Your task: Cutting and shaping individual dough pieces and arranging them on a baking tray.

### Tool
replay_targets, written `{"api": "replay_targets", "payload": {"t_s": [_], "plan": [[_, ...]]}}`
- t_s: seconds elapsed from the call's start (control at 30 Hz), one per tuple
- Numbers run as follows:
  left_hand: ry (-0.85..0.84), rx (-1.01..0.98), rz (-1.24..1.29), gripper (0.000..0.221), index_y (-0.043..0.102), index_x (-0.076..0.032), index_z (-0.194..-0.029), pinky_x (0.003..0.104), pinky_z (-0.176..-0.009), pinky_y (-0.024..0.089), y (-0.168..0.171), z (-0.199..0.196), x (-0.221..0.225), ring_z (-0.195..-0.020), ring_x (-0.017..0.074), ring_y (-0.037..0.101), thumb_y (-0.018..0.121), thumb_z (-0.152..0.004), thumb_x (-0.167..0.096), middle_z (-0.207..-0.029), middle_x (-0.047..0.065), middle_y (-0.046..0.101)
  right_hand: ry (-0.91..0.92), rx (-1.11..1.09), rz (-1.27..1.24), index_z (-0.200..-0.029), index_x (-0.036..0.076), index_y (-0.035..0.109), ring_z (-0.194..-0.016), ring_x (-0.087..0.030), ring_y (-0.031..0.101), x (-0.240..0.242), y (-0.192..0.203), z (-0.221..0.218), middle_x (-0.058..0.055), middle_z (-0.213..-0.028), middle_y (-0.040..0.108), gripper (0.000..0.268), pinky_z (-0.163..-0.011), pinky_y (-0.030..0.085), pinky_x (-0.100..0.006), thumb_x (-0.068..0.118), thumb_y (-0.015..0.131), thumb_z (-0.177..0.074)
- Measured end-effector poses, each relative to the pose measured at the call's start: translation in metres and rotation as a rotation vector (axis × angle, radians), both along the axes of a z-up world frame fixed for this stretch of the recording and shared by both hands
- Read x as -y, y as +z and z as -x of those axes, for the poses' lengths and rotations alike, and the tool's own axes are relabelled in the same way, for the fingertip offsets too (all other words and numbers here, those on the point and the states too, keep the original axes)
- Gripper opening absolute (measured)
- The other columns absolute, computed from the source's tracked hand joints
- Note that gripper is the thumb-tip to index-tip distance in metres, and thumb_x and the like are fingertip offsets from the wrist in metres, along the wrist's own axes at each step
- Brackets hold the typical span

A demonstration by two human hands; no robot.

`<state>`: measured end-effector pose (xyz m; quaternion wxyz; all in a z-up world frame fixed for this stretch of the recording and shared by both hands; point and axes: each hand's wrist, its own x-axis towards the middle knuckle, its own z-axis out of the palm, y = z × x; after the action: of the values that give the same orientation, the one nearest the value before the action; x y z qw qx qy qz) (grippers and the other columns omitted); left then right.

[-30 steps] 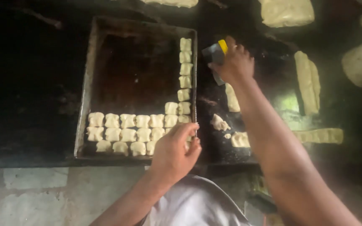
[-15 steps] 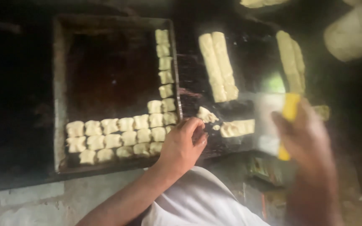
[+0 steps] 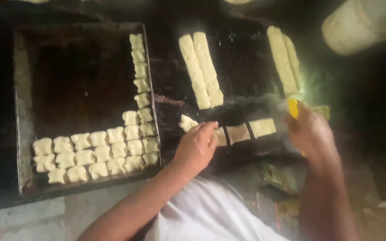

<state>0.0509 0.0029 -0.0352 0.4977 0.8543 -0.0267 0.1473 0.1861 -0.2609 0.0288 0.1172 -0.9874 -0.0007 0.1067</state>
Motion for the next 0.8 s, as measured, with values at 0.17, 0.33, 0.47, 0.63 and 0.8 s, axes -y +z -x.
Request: {"api": "replay_targets", "payload": {"t_s": [0.17, 0.33, 0.47, 0.63, 0.8], "plan": [[0.073, -0.026, -0.044, 0.036, 0.064, 0.0, -0.123, 0.046, -0.093, 0.054, -0.005, -0.011, 0.006, -0.108, 0.04, 0.067, 0.069, -0.089, -0.01, -0.116, 0.021, 0.071, 0.231, 0.189, -0.07, -0.128, 0.01, 0.069, -0.092, -0.038, 0.072, 0.053, -0.019, -0.042, -0.021, -0.105, 0.075, 0.042, -0.077, 0.056, -0.048, 0.037, 0.062, -0.097], [0.127, -0.162, -0.063, 0.037, 0.066, -0.001, -0.123, 0.046, -0.092, 0.053, -0.004, -0.002, 0.017, -0.106, 0.0396, 0.067, 0.07, -0.088, -0.011, -0.114, 0.021, 0.071, 0.205, 0.201, 0.138, -0.125, 0.006, 0.07, -0.097, -0.045, 0.069, 0.11, -0.042, -0.071, -0.026, -0.107, 0.072, 0.04, -0.079, 0.055, -0.052, 0.039, 0.062, -0.105], [0.187, -0.215, -0.128, 0.037, 0.066, -0.001, -0.123, 0.046, -0.092, 0.053, -0.005, 0.001, 0.026, -0.106, 0.0384, 0.066, 0.07, -0.088, -0.012, -0.113, 0.019, 0.071, 0.075, 0.16, 0.103, -0.132, 0.009, 0.067, -0.092, -0.043, 0.069, 0.111, -0.018, -0.077, -0.025, -0.105, 0.073, 0.048, -0.076, 0.055, -0.051, 0.042, 0.065, -0.097], [0.194, -0.099, -0.3, 0.038, 0.066, 0.0, -0.122, 0.045, -0.093, 0.051, -0.008, -0.009, 0.031, -0.108, 0.035, 0.064, 0.069, -0.087, -0.01, -0.115, 0.015, 0.069, 0.262, 0.293, 0.132, -0.127, 0.007, 0.066, -0.095, -0.039, 0.07, 0.183, -0.039, -0.127, -0.022, -0.108, 0.073, 0.039, -0.079, 0.055, -0.05, 0.036, 0.053, -0.104], [0.102, -0.1, -0.457, 0.035, 0.07, -0.004, -0.121, 0.044, -0.092, 0.049, -0.009, -0.012, 0.038, -0.105, 0.0306, 0.061, 0.068, -0.086, -0.004, -0.105, 0.01, 0.063, 0.119, 0.259, 0.364, -0.128, 0.005, 0.071, -0.106, -0.044, 0.069, 0.178, -0.07, -0.144, -0.027, -0.113, 0.073, 0.047, -0.093, 0.056, -0.05, 0.047, 0.061, -0.111]]}}
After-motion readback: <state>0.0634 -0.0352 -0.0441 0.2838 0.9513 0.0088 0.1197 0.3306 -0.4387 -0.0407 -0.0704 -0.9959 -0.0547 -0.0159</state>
